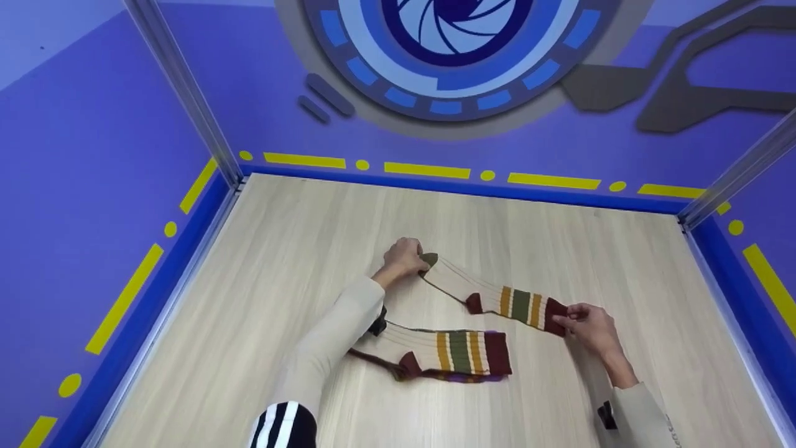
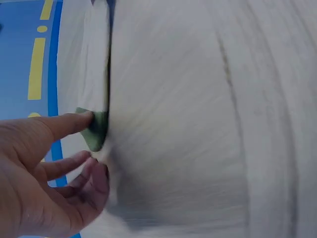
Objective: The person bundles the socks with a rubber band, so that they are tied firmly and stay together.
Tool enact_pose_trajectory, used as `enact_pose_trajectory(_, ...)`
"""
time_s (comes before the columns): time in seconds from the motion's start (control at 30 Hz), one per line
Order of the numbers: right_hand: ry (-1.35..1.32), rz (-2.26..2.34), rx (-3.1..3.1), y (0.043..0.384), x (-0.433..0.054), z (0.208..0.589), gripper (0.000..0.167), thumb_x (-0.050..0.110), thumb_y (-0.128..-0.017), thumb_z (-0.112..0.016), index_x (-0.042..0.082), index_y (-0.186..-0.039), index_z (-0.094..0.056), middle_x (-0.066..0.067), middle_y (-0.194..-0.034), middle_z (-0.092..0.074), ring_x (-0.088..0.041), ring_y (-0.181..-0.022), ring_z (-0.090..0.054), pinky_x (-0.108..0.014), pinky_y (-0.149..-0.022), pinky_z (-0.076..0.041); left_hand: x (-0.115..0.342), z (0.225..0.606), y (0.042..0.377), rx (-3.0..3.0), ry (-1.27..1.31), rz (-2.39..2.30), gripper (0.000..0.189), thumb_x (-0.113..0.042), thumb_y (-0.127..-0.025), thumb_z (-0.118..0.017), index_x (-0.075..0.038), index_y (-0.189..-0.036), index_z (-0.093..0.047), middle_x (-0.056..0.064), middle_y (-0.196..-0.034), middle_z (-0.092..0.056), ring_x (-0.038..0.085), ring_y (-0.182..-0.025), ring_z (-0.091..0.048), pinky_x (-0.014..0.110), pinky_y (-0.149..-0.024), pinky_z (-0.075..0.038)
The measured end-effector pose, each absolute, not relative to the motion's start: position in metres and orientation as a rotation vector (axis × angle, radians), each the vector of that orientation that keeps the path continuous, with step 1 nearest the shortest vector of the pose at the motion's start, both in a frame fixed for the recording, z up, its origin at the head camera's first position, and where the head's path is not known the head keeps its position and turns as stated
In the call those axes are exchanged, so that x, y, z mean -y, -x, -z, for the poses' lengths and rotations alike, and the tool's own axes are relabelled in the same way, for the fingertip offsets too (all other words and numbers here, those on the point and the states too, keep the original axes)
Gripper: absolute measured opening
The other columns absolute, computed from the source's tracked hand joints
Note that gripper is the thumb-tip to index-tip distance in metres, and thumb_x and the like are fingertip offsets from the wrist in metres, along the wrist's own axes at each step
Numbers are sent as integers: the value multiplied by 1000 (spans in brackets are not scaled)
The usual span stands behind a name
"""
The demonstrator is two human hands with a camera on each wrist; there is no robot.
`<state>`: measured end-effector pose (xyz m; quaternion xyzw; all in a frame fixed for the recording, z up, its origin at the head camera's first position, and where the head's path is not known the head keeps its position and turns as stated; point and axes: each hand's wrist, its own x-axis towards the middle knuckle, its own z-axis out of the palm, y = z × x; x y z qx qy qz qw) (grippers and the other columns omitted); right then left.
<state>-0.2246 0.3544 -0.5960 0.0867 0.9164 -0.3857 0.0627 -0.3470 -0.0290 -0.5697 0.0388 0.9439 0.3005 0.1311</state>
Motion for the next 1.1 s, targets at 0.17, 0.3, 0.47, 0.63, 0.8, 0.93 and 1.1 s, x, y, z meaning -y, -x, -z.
enact_pose_trajectory(0.17, -244, 1331, -2712, 224, -350, 596, 36, 16, -93, -75, -8, -115, -60, -14, -100, -70, -2, -79, -59, -19, -63, -51, 30, 568, 345, -2677, -59, -917, 17, -13, -83, -82, -8, -92, -68, 3, -92, -69, 14, -71, -57, 28, -66, -44)
enact_pose_trajectory(0.3, -309, 1579, -2547, 223, -348, 596, 46, 17, -96, -72, -5, -131, -51, 5, -95, -69, 4, -81, -63, -19, -70, -56, 34, 568, 341, -2604, -42, -1061, 26, -7, -80, -81, -4, -102, -68, 8, -99, -71, 13, -72, -55, 23, -62, -41)
enact_pose_trajectory(0.47, -405, 1735, -2397, 222, -350, 595, 58, 20, -98, -69, -8, -143, -45, 17, -88, -65, 3, -80, -65, -19, -70, -58, 32, 565, 332, -2524, -46, -1120, 37, -7, -78, -82, -1, -113, -71, 15, -118, -72, 20, -90, -61, 24, -71, -44)
enact_pose_trajectory(0.63, -457, 1919, -2255, 219, -350, 595, 43, 18, -98, -69, -7, -130, -56, 13, -89, -69, -3, -80, -71, -25, -73, -62, 29, 565, 324, -2529, -111, -1040, 19, -8, -78, -82, -4, -95, -74, 8, -97, -72, 17, -83, -57, 23, -68, -40)
enact_pose_trajectory(0.8, -483, 2123, -2149, 215, -347, 590, 15, 12, -98, -67, 6, -112, -63, 12, -87, -72, -5, -82, -72, -27, -73, -62, 34, 564, 322, -2492, -154, -1221, 15, -3, -78, -78, -9, -79, -64, -3, -79, -60, 11, -75, -53, 20, -65, -41)
enact_pose_trajectory(0.93, -488, 2258, -2099, 213, -345, 582, 10, 7, -97, -69, 10, -106, -66, 9, -87, -74, -6, -81, -72, -28, -72, -62, 42, 559, 321, -2324, -128, -1518, 17, -2, -81, -77, -10, -83, -62, -6, -76, -61, 9, -73, -54, 19, -68, -44)
enact_pose_trajectory(1.1, -509, 2327, -2045, 208, -345, 573, 13, 8, -95, -71, 14, -106, -69, 7, -87, -76, -7, -79, -72, -26, -72, -62, 53, 548, 311, -2006, -39, -1837, 16, -1, -88, -74, -3, -102, -66, -1, -90, -69, 9, -80, -64, 34, -85, -60)
